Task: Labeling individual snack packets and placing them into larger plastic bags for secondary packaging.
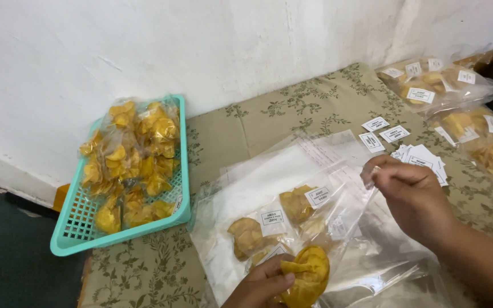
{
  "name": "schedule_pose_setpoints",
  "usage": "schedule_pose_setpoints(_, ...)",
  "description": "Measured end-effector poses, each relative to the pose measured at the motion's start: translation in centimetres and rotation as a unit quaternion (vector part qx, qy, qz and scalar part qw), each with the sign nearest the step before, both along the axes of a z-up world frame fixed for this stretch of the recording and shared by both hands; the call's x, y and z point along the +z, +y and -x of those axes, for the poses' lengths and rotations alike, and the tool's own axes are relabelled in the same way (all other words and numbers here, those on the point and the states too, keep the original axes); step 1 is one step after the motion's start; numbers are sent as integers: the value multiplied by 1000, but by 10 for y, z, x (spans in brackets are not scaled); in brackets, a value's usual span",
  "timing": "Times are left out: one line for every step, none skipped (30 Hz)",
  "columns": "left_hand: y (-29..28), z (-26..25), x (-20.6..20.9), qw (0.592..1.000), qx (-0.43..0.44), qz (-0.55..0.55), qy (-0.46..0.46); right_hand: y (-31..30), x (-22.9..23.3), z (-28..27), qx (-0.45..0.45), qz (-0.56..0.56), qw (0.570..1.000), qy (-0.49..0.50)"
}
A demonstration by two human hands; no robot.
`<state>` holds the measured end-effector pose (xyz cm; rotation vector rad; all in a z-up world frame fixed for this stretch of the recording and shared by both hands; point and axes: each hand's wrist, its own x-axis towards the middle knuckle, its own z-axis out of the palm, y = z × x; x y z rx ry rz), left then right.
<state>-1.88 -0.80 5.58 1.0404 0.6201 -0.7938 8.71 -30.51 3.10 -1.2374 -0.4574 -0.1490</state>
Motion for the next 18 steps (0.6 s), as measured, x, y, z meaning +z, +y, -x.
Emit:
schedule_pose_setpoints(2,1,-7,1000,-1,0,1,-8,3,-10,-1,0,1000,1)
schedule_pose_setpoints(5,2,-15,998,46,43,-3,-16,5,-19,-8,-45,998,43)
schedule_pose_setpoints(7,3,-23,992,93,86,-7,-25,7,-29,-16,-90,992,83)
schedule_pose_setpoints(8,6,-25,992,90,86,-5,-32,19,-39,-19,-90,992,85)
schedule_pose_setpoints(9,8,-28,977,97,165,-95,-39,30,-49,-118,10,984,136)
schedule_pose_setpoints(10,10,-31,947,100,243,-183,-46,42,-59,-212,110,953,188)
schedule_pose_setpoints(13,8,-40,948,97,244,-181,-49,43,-67,-215,111,952,189)
schedule_pose_setpoints(17,6,-49,919,66,282,-269,-51,44,-74,-281,257,905,188)
schedule_pose_setpoints(20,4,-58,879,34,317,-353,-53,45,-82,-338,396,834,182)
schedule_pose_setpoints(19,4,-54,880,31,318,-353,-65,29,-92,-340,395,833,183)
schedule_pose_setpoints(18,4,-50,878,34,316,-357,-76,13,-103,-338,474,793,179)
schedule_pose_setpoints(17,4,-46,877,38,314,-361,-86,-3,-115,-331,549,748,173)
schedule_pose_setpoints(16,4,-44,878,36,314,-361,-87,-8,-119,-333,548,748,174)
schedule_pose_setpoints(15,5,-42,881,37,305,-360,-88,-14,-123,-329,613,698,171)
schedule_pose_setpoints(14,5,-40,884,37,296,-359,-87,-20,-128,-324,673,644,167)
schedule_pose_setpoints(15,4,-44,885,38,295,-359,-89,-24,-130,-323,673,644,166)
schedule_pose_setpoints(15,3,-48,886,27,285,-366,-90,-29,-132,-337,671,641,161)
schedule_pose_setpoints(15,2,-51,886,16,274,-373,-92,-32,-135,-351,668,637,156)
